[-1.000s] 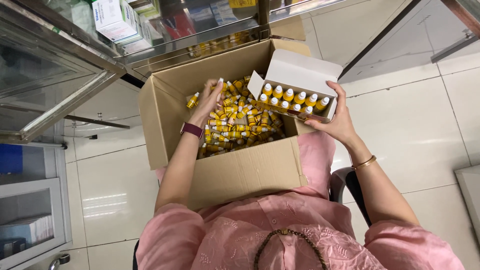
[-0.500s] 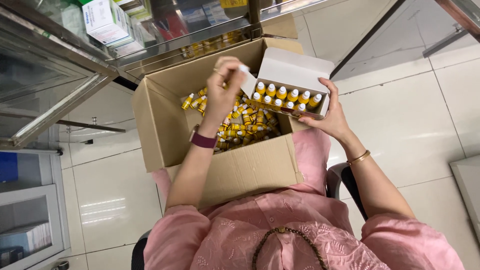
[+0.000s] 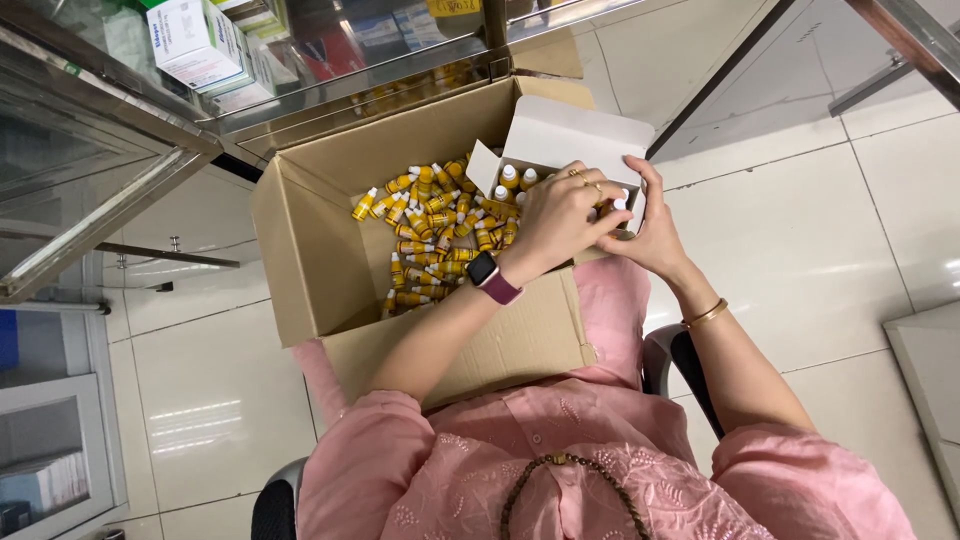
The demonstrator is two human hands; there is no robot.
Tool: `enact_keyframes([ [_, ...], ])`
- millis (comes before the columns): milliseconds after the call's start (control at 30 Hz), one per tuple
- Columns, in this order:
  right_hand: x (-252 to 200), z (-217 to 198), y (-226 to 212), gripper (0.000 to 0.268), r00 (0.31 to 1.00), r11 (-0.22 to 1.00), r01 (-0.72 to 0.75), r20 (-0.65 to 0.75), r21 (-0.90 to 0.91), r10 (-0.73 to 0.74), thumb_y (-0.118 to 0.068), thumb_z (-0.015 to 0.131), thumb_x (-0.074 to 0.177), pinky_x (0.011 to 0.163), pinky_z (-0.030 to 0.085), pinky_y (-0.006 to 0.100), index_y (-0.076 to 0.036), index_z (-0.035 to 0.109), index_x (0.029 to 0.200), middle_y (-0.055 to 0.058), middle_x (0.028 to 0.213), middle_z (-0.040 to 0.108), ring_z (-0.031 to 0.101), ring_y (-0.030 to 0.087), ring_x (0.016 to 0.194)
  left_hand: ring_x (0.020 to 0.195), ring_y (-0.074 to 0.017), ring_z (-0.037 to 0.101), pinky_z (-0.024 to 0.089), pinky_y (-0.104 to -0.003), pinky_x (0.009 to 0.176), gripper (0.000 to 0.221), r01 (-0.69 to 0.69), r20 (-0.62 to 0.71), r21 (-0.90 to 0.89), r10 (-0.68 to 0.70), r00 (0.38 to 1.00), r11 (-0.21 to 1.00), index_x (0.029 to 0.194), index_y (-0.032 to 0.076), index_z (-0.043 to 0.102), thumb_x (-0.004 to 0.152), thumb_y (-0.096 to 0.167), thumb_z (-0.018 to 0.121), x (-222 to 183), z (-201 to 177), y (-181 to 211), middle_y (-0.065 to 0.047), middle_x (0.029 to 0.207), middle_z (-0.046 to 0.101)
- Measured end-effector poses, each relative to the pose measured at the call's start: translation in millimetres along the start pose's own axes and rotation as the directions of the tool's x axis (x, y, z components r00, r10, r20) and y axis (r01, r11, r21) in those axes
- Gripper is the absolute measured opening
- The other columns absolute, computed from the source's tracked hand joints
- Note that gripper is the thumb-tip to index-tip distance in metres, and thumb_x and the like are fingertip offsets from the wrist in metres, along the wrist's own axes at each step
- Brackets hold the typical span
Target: The person sits on a chair with a large cardboard box on their lap and repeatedly transfers small yellow bottles from the box into smaller white packaging boxes. They fill each small box, close it, and place it on a nearby shelf before repeating the process.
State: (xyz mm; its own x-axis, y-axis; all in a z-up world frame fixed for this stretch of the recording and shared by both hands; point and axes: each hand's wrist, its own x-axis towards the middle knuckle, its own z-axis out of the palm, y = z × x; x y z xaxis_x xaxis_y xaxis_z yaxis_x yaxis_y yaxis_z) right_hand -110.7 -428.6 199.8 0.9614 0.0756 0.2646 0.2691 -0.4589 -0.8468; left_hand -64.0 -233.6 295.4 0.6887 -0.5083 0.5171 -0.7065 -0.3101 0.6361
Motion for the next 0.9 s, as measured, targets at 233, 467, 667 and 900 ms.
enact_keyframes([
  [233, 0.2, -0.9, -9.0, 0.11, 0.994, 0.991, -0.11, 0.018, 0.08, 0.109, -0.018, 0.088, 0.066, 0.123, 0.039, 0.043, -0.008, 0.027, 0.157, 0.015, 0.157, 0.043, 0.061, 0.029, 0.132, 0.088, -0.0186, 0.067, 0.054, -0.036, 0.075, 0.02, 0.029, 0.134, 0.148, -0.049, 0.99, 0.989, 0.091, 0.01, 0.08, 0.081, 0.027, 0.08, -8.8, 13.6, -5.1, -0.003, 0.096, 0.078],
  [467, 2.2, -5.3, -5.9, 0.12, 1.0, 1.0, 0.029, 0.007, -0.001, -0.029, -0.021, 0.098, 0.064, 0.131, 0.029, 0.045, -0.008, 0.029, 0.161, 0.018, 0.166, 0.039, 0.039, 0.034, 0.155, 0.11, -0.0206, 0.064, 0.049, -0.035, 0.084, 0.025, 0.133, -0.684, -0.071, -0.145, 0.715, 0.989, 0.121, 0.014, 0.064, 0.099, 0.021, 0.057, -18.3, -43.0, -23.3, -0.001, 0.126, 0.063],
  [667, 1.9, -1.3, -12.6, 0.14, 0.997, 0.994, -0.08, -0.003, 0.079, 0.081, -0.027, 0.096, 0.063, 0.123, 0.035, 0.044, -0.011, 0.003, 0.167, 0.022, 0.169, 0.028, 0.042, 0.033, 0.15, 0.09, -0.0169, 0.044, 0.037, -0.031, 0.066, 0.05, 0.527, 0.085, -0.773, -0.765, 0.638, 0.354, 0.154, 0.01, 0.052, 0.113, 0.037, 0.05, -101.0, -10.0, -168.6, -0.011, 0.12, 0.051],
  [900, -0.9, -15.6, 1.4, 0.15, 0.996, 0.961, -0.085, 0.021, 0.263, 0.082, -0.033, 0.095, 0.066, 0.119, 0.037, 0.045, -0.015, -0.018, 0.163, 0.02, 0.149, 0.053, 0.049, 0.032, 0.143, 0.076, -0.0132, 0.066, 0.064, -0.039, 0.077, 0.058, 0.586, 0.282, -0.775, -0.699, 0.657, 0.237, 0.144, 0.008, 0.049, 0.098, 0.043, 0.059, -77.6, -17.3, -111.3, -0.005, 0.12, 0.065],
])
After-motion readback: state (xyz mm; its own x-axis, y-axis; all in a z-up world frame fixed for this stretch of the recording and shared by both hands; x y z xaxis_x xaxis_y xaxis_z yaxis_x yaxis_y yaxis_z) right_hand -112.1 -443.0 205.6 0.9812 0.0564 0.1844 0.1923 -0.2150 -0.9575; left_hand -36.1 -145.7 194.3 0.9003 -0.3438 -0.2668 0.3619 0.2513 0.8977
